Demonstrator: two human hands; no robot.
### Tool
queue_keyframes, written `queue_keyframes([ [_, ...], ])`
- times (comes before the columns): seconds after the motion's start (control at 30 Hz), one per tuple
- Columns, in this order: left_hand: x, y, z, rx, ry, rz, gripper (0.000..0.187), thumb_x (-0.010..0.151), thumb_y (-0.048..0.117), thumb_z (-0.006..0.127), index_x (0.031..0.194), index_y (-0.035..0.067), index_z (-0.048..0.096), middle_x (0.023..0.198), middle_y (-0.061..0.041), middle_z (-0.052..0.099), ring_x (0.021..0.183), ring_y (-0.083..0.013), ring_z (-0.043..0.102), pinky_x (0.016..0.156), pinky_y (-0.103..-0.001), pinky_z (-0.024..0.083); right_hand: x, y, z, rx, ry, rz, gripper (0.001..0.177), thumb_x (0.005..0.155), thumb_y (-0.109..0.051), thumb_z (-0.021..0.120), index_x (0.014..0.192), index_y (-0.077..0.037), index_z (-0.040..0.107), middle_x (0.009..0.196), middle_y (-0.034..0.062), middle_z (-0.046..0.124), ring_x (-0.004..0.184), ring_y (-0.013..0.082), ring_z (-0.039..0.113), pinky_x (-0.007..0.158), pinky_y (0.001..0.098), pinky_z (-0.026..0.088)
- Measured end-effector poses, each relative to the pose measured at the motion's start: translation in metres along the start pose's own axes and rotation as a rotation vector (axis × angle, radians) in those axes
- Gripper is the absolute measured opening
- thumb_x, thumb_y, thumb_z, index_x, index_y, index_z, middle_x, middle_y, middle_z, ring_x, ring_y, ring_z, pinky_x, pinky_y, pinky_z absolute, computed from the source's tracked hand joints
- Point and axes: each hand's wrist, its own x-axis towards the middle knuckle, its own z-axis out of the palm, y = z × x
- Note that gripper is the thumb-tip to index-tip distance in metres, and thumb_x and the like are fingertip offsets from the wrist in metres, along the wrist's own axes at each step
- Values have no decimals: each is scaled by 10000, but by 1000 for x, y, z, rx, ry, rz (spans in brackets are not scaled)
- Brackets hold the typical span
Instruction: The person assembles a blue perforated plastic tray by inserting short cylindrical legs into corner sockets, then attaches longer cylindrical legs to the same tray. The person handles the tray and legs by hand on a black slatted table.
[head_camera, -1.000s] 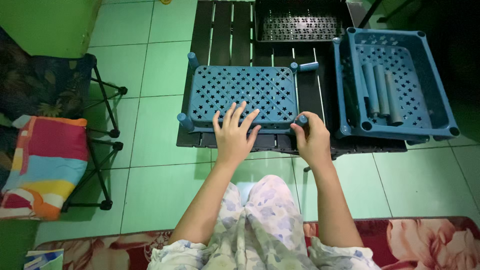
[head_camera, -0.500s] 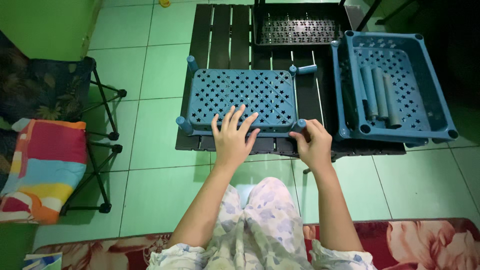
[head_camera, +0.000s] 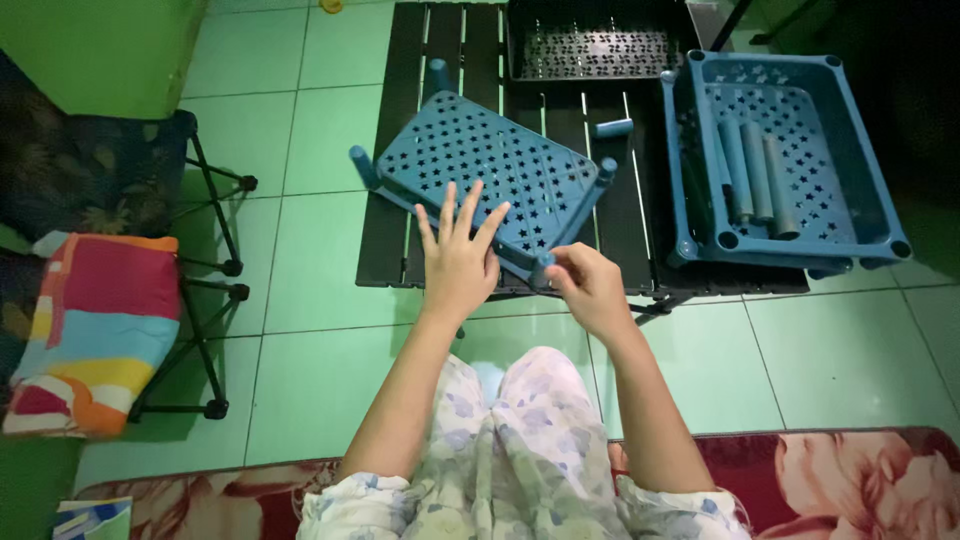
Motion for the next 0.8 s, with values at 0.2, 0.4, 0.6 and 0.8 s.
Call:
queue_keyframes([
  [0.2,-8,-10,2,-106,-31,7,586,881,112,652,1446,246,573,1550,-121,471,1438,-413,408,1210,-619,276,79,48,-22,-343,376,-157,157,1070,-100,667,953,4,666,900,151,669,815,300,658,743,389,520],
  [0.4,-14,-12,5,-165,-36,-16,614,862,56,630,1450,220,568,1554,-142,462,1452,-440,391,1208,-592,310,171,118,-34,-667,348,-289,455,745,99,611,1162,-50,716,1240,219,633,1019,427,620,901,476,521],
  [0.6,-12,-18,2,-302,-1,-77,522,903,123,574,1420,193,596,1579,-151,450,1521,-450,337,1264,-599,246,198,159,-37,-716,110,-36,551,739,74,653,1232,-150,754,1233,213,637,1036,445,607,941,475,508],
  [0.8,-24,11,-11,-408,225,-48,564,923,502,607,1366,153,609,1502,-167,469,1453,-437,362,1202,-596,231,184,145,-32,-805,129,61,389,707,-42,814,1083,-140,805,1065,234,652,991,430,608,891,470,518],
])
